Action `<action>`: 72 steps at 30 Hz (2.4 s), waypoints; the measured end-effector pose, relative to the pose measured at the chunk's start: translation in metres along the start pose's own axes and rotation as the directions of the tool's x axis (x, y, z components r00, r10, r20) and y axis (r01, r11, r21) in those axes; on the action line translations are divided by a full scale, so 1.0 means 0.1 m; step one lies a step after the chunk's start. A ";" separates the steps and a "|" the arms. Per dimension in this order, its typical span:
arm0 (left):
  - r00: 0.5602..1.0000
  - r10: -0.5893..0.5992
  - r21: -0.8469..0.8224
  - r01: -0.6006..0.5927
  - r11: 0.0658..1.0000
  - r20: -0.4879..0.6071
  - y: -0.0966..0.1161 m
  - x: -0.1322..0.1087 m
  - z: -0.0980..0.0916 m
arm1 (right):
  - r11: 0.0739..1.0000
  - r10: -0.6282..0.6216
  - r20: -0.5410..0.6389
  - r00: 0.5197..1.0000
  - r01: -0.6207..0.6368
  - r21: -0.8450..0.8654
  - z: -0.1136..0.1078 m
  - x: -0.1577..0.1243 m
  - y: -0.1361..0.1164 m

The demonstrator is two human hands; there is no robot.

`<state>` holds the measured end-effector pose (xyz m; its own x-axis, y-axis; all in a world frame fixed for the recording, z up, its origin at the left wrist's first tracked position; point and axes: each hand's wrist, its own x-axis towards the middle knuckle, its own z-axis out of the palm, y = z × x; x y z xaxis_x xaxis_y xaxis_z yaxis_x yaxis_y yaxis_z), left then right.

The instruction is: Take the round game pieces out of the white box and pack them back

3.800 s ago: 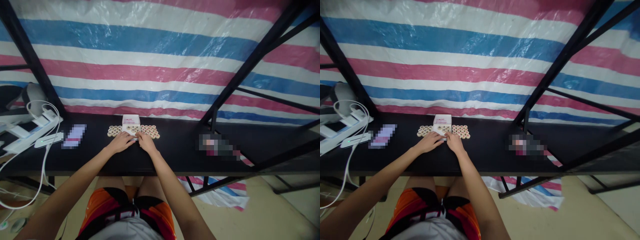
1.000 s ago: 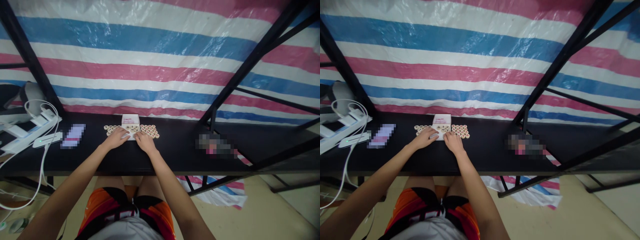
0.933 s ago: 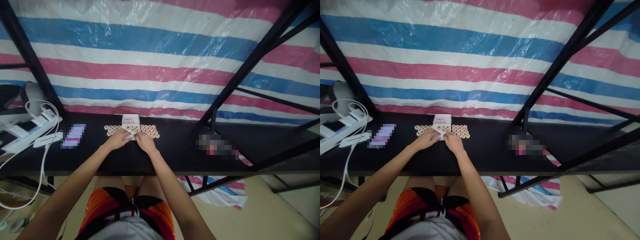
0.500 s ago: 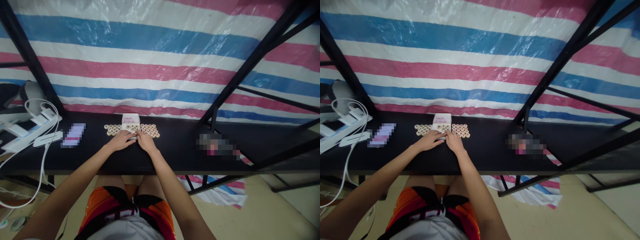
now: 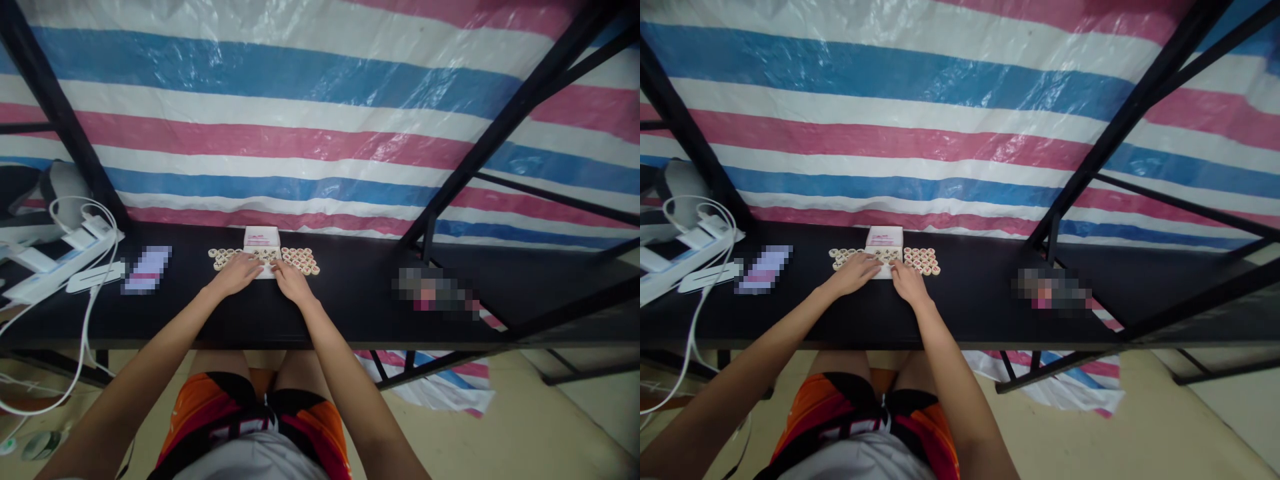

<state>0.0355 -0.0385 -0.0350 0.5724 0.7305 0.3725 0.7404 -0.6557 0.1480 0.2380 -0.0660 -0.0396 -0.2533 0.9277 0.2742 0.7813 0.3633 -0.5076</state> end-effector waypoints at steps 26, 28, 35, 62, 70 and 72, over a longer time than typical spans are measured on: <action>0.789 -0.614 -0.106 0.613 0.783 0.023 -0.84 -0.38 -0.39 | 0.982 -0.009 -0.126 0.992 -0.015 -0.188 -0.03 -0.02 -0.06; 0.783 -0.622 -0.075 0.620 0.781 0.000 -0.80 -0.37 -0.42 | 0.973 -0.082 -0.121 0.989 0.053 -0.225 -0.01 0.00 -0.08; 0.821 -0.561 -0.045 0.560 0.827 -0.109 -0.62 -0.30 -0.46 | 0.948 -0.137 -0.058 0.989 0.114 -0.296 0.12 0.03 -0.09; 0.989 0.114 -0.028 -0.111 0.993 0.099 0.14 -0.04 -0.01 | 0.958 -0.177 -0.020 0.984 0.167 -0.234 0.03 -0.02 -0.12; 0.987 0.110 -0.034 -0.107 0.994 0.119 0.14 -0.04 -0.02 | 0.965 -0.207 -0.010 0.978 0.202 -0.170 0.03 0.00 -0.09; 0.987 0.107 -0.027 -0.105 0.994 0.117 0.15 -0.05 -0.02 | 0.963 -0.206 -0.011 0.979 0.200 -0.178 0.03 -0.01 -0.09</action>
<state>0.0431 -0.0519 -0.0325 0.6860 0.6732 0.2761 0.6666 -0.7336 0.1324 0.2292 -0.0697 -0.0373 -0.4024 0.8323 0.3813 0.8034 0.5207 -0.2887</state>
